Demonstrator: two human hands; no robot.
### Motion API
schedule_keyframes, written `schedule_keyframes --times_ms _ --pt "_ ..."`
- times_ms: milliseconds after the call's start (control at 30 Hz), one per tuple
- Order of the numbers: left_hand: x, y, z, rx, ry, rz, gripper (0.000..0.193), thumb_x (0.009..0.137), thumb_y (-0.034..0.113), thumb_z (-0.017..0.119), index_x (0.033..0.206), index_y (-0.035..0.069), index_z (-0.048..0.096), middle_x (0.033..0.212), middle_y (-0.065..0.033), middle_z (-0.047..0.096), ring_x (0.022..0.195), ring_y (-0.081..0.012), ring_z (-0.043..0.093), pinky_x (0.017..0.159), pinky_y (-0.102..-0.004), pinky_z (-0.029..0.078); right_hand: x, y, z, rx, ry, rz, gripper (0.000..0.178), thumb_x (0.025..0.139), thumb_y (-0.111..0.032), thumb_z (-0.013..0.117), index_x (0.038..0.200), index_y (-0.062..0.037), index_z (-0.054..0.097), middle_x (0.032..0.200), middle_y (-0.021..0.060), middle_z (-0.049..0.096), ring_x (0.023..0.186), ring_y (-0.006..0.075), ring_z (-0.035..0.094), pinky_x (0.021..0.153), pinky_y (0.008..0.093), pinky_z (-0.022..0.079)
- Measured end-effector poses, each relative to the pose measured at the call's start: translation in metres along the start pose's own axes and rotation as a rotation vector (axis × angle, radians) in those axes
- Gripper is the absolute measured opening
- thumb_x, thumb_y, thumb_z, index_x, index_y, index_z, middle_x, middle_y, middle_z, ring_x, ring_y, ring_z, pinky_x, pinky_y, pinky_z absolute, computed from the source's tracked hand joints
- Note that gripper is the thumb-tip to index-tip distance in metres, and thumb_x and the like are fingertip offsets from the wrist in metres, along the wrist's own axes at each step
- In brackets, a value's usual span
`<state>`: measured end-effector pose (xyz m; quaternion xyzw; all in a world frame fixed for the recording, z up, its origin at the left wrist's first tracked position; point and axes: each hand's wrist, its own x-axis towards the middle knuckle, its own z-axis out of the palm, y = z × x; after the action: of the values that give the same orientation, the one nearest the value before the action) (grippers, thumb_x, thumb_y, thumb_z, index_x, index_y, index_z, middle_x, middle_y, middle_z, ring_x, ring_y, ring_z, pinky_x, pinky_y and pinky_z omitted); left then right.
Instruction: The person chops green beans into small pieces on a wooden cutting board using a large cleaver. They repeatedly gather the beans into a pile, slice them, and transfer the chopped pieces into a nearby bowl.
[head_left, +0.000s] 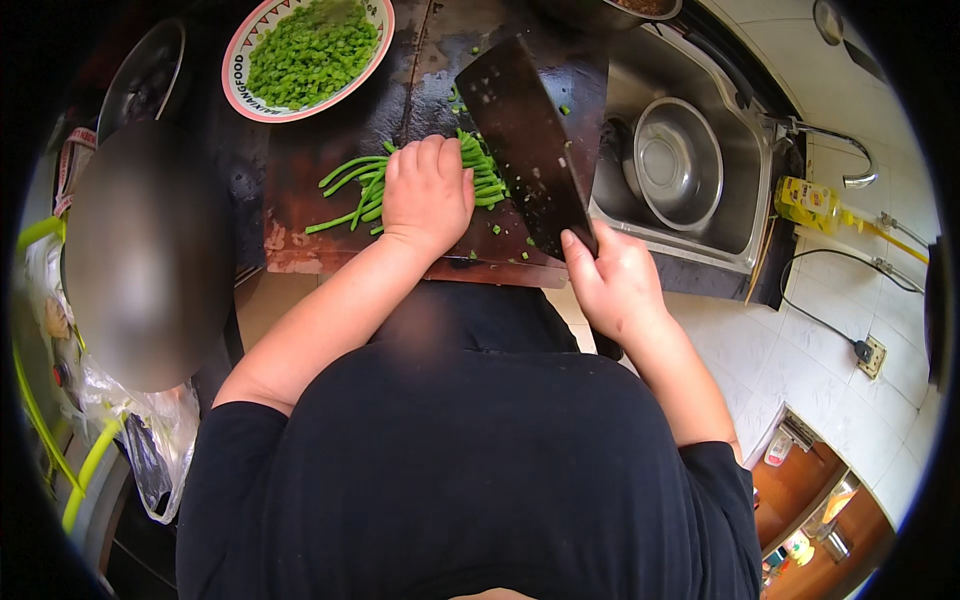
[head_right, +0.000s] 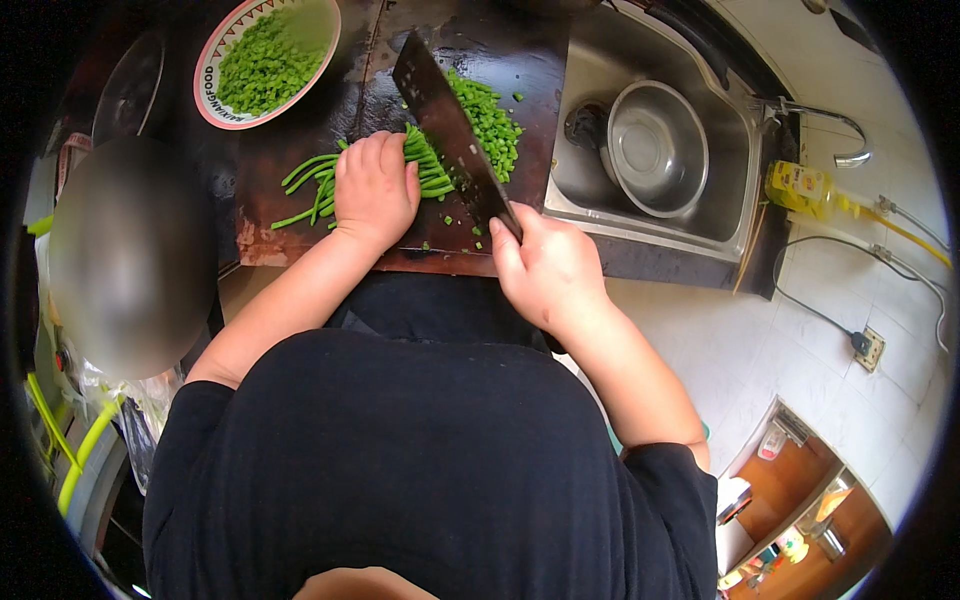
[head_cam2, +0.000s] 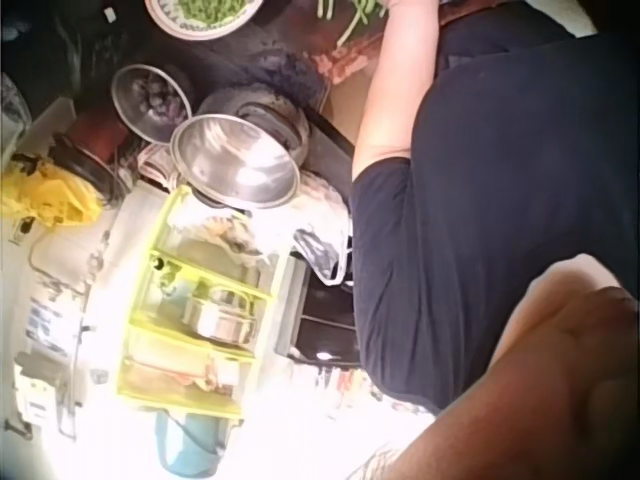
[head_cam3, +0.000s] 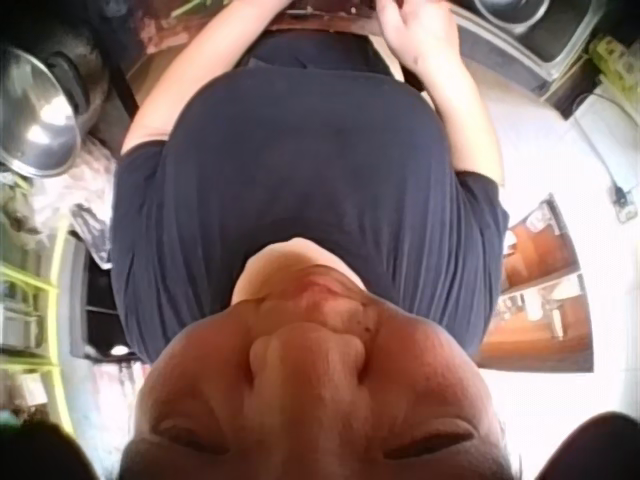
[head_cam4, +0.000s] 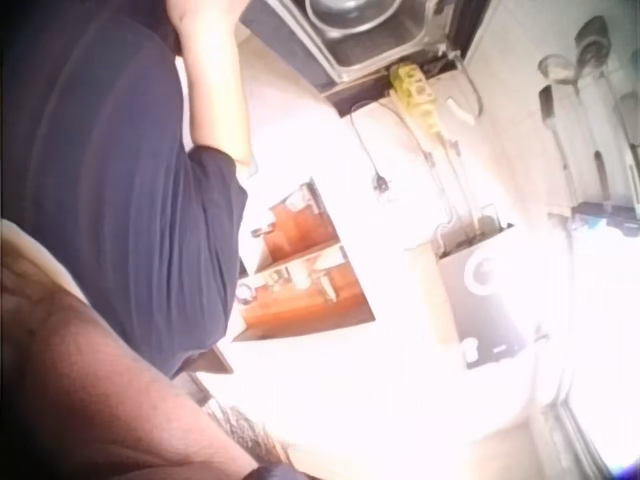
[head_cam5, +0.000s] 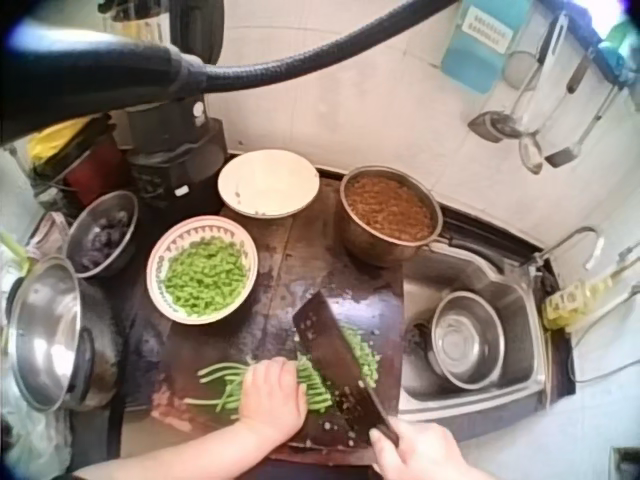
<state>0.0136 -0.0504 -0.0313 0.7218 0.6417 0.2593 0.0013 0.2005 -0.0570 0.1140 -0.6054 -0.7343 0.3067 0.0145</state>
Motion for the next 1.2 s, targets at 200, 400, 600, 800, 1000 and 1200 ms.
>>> schedule_keyframes --times_ms 200,400,600,800,1000,1200 --pt "0.0 0.0 -0.003 -0.028 -0.028 -0.004 0.037 0.076 0.02 0.062 0.108 0.003 0.051 0.105 -0.0116 0.052 0.096 -0.0285 0.049 0.086 -0.0408 0.039 0.007 -0.008 0.004 -0.111 -0.096 0.034 0.025 0.088 -0.027 0.051 0.09 -0.0044 0.061 0.072 0.0215 0.062 0.073 0.0402 0.061 0.068 0.0485 0.049" --pt "0.001 0.001 -0.003 -0.002 -0.05 0.017 0.037 0.076 0.023 0.062 0.106 0.004 0.051 0.102 -0.0104 0.052 0.094 -0.0267 0.049 0.083 -0.0397 0.039 0.042 -0.02 0.028 -0.139 -0.114 0.088 0.031 0.089 -0.028 0.047 0.085 -0.0009 0.062 0.077 0.0241 0.063 0.077 0.0415 0.062 0.074 0.0481 0.049" --pt "-0.002 -0.001 -0.003 -0.033 -0.025 -0.005 0.038 0.077 0.024 0.061 0.108 0.005 0.051 0.104 -0.01 0.053 0.095 -0.027 0.05 0.085 -0.04 0.04 0.041 0.016 0.035 0.098 -0.011 0.082 0.032 0.089 -0.032 0.05 0.089 -0.0025 0.062 0.08 0.0236 0.063 0.081 0.0416 0.06 0.073 0.0461 0.048" --pt "-0.001 -0.003 -0.004 -0.147 0.001 -0.057 0.03 0.081 0.016 0.057 0.109 0.005 0.054 0.105 -0.0109 0.055 0.097 -0.0307 0.051 0.087 -0.0414 0.04 0.003 -0.003 0.005 0.016 0.006 0.048 0.026 0.089 -0.029 0.052 0.091 -0.0054 0.061 0.076 0.0205 0.062 0.075 0.0406 0.06 0.067 0.0467 0.047" --pt "-0.001 0.0 0.001 -0.141 0.044 -0.091 0.023 0.078 0.013 0.059 0.1 0.006 0.056 0.102 -0.0099 0.056 0.096 -0.0302 0.052 0.086 -0.041 0.04 -0.004 -0.008 0.008 -0.087 -0.039 0.015 0.023 0.088 -0.027 0.051 0.093 -0.0058 0.061 0.072 0.0198 0.063 0.07 0.0395 0.061 0.065 0.0474 0.049" --pt "-0.002 -0.002 0.0 -0.101 0.035 -0.053 0.024 0.076 0.013 0.061 0.098 0.006 0.054 0.101 -0.0096 0.056 0.094 -0.0292 0.053 0.084 -0.0409 0.04 0.008 -0.02 0.006 -0.133 -0.099 0.019 0.024 0.088 -0.025 0.051 0.087 -0.0036 0.062 0.073 0.0209 0.063 0.071 0.0396 0.062 0.067 0.0476 0.05"
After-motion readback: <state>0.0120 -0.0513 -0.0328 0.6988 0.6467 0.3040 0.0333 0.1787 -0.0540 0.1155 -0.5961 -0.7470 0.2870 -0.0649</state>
